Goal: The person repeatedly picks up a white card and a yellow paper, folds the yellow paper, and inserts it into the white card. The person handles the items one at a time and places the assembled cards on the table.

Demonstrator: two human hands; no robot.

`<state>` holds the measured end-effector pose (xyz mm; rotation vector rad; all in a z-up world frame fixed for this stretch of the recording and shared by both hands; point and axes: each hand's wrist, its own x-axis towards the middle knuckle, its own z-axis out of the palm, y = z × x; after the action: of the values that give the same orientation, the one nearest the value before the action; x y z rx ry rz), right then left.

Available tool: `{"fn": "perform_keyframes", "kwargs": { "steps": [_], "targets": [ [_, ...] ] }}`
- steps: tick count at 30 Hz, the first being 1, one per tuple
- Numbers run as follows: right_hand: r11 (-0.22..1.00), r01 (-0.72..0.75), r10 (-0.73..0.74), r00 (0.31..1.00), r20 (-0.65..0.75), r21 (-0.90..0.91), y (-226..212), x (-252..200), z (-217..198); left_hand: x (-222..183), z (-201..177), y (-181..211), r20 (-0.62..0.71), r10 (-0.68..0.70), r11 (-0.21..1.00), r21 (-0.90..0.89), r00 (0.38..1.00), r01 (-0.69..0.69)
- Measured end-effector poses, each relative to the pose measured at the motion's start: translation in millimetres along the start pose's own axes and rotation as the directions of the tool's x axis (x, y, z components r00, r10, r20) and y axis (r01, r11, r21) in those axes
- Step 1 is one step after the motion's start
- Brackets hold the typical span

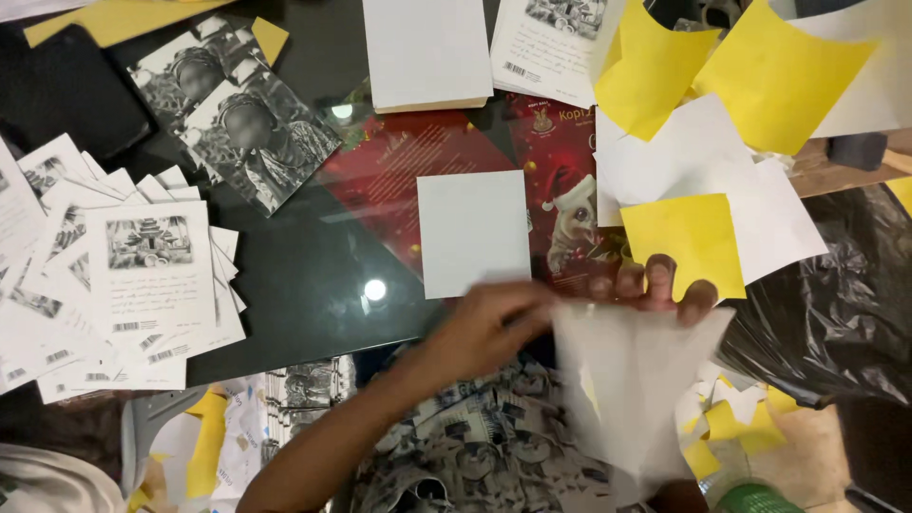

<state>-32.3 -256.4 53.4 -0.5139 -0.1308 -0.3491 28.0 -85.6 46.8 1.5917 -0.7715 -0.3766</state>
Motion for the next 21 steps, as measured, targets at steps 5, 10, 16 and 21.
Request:
{"fn": "perform_keyframes", "kwargs": {
  "steps": [5,10,16,21],
  "targets": [
    [0.681,0.242,-0.165,0.970,0.177,-0.692,-16,13,-60,-17,-38,-62,-0.088,0.355,0.496,0.862,0.931,-0.108],
    [0.170,0.252,-0.171,0.960,0.223,-0.953,23,10,-51,-38,-23,-36,-0.301,0.100,0.892,0.449,0.948,0.049],
    [-0.001,0.229,-0.306,0.927,0.219,-0.973,64,0,-41,-42,-18,-23,-0.525,-0.324,0.930,-0.327,0.787,0.165],
    [-0.039,-0.041,-0.250,0.968,-0.030,-0.998,52,-6,-49,-34,-39,-18,-0.584,-0.514,0.857,-0.325,0.628,0.400]
  ]
}}
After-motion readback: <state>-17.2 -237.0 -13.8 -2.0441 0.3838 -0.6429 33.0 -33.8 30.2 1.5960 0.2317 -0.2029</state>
